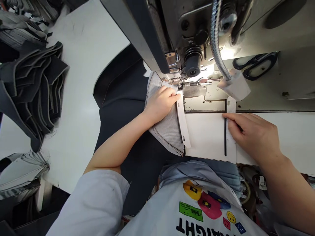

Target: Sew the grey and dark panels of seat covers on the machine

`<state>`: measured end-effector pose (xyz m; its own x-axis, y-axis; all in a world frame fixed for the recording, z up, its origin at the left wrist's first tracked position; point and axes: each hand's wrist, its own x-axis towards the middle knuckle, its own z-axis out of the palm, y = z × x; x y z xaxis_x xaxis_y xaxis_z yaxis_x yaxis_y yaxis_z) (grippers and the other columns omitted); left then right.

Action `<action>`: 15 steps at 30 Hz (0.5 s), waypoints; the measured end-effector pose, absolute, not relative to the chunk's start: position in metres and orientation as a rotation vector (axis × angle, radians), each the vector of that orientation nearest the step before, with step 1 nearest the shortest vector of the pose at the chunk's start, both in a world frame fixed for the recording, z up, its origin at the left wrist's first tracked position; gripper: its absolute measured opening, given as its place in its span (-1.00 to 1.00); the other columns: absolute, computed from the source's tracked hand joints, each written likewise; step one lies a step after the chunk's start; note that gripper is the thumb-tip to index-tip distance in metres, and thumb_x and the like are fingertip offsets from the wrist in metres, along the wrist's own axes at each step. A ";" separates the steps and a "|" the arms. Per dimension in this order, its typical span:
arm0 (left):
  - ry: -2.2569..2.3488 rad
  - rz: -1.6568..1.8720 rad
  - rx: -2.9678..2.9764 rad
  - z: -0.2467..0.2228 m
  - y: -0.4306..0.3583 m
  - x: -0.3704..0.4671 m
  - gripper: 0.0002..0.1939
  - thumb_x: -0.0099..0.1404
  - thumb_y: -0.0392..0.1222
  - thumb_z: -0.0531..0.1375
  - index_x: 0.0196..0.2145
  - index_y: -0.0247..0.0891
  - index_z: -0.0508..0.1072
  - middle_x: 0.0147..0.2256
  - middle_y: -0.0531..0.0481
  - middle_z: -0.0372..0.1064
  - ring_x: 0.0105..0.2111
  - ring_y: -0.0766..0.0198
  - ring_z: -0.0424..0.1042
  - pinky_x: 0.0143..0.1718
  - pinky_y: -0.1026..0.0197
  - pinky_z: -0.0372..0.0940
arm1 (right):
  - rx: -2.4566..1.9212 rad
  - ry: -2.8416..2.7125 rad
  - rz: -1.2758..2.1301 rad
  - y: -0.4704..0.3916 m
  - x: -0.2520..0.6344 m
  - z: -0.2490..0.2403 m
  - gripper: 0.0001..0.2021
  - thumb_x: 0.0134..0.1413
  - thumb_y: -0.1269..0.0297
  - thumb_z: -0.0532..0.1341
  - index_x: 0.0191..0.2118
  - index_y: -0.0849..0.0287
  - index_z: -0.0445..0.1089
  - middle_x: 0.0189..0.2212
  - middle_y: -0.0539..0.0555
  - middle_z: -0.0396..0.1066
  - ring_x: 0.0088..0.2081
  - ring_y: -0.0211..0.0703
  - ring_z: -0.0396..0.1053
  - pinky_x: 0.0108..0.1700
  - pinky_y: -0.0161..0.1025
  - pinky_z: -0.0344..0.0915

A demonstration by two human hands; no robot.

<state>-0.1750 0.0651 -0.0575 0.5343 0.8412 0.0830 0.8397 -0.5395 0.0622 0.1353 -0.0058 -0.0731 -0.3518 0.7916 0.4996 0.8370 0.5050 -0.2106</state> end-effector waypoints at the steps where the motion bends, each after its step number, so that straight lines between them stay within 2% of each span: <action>1: 1.502 0.152 2.715 -0.055 0.064 -0.174 -0.59 0.43 -0.39 -0.09 -0.03 -0.24 0.51 -0.23 -0.06 0.34 -0.18 0.19 0.27 -0.11 0.16 0.25 | -1.327 -2.201 -0.105 -0.006 0.135 -0.073 -0.74 0.24 0.47 0.14 -0.21 0.20 0.60 -0.49 -0.05 0.53 -0.39 -0.19 0.49 -0.47 -0.29 0.21; 4: 1.476 0.108 2.655 -0.046 0.059 -0.172 -0.60 0.43 -0.33 -0.07 0.05 -0.26 0.49 -0.13 -0.12 0.34 -0.13 0.13 0.27 -0.02 0.08 0.25 | -1.309 -2.200 -0.091 -0.006 0.135 -0.073 -0.75 0.23 0.49 0.14 -0.22 0.21 0.60 -0.51 -0.04 0.51 -0.41 -0.17 0.47 -0.47 -0.28 0.21; 6: 1.476 0.059 2.605 -0.040 0.056 -0.170 -0.62 0.45 -0.19 0.00 0.10 -0.28 0.46 -0.05 -0.17 0.33 -0.08 0.07 0.27 0.05 0.02 0.24 | -1.301 -2.202 -0.083 -0.006 0.135 -0.072 -0.75 0.23 0.50 0.14 -0.23 0.23 0.60 -0.51 -0.03 0.51 -0.42 -0.17 0.47 -0.47 -0.27 0.21; 9: 1.547 -0.010 2.529 -0.035 0.052 -0.166 -0.50 0.44 0.02 0.08 0.20 -0.29 0.37 0.03 -0.22 0.29 0.00 -0.02 0.25 0.12 -0.06 0.21 | -1.300 -2.207 -0.079 -0.006 0.136 -0.072 -0.75 0.23 0.49 0.14 -0.22 0.22 0.60 -0.50 -0.03 0.52 -0.41 -0.15 0.48 -0.45 -0.27 0.22; 15: 1.517 -0.106 2.508 -0.032 0.055 -0.165 -0.46 0.44 -0.01 0.07 0.29 -0.25 0.29 0.04 -0.21 0.27 0.00 -0.02 0.25 0.14 -0.09 0.21 | -1.276 -2.213 -0.065 -0.006 0.137 -0.071 -0.75 0.21 0.52 0.15 -0.22 0.25 0.61 -0.48 -0.01 0.54 -0.39 -0.13 0.50 -0.43 -0.27 0.25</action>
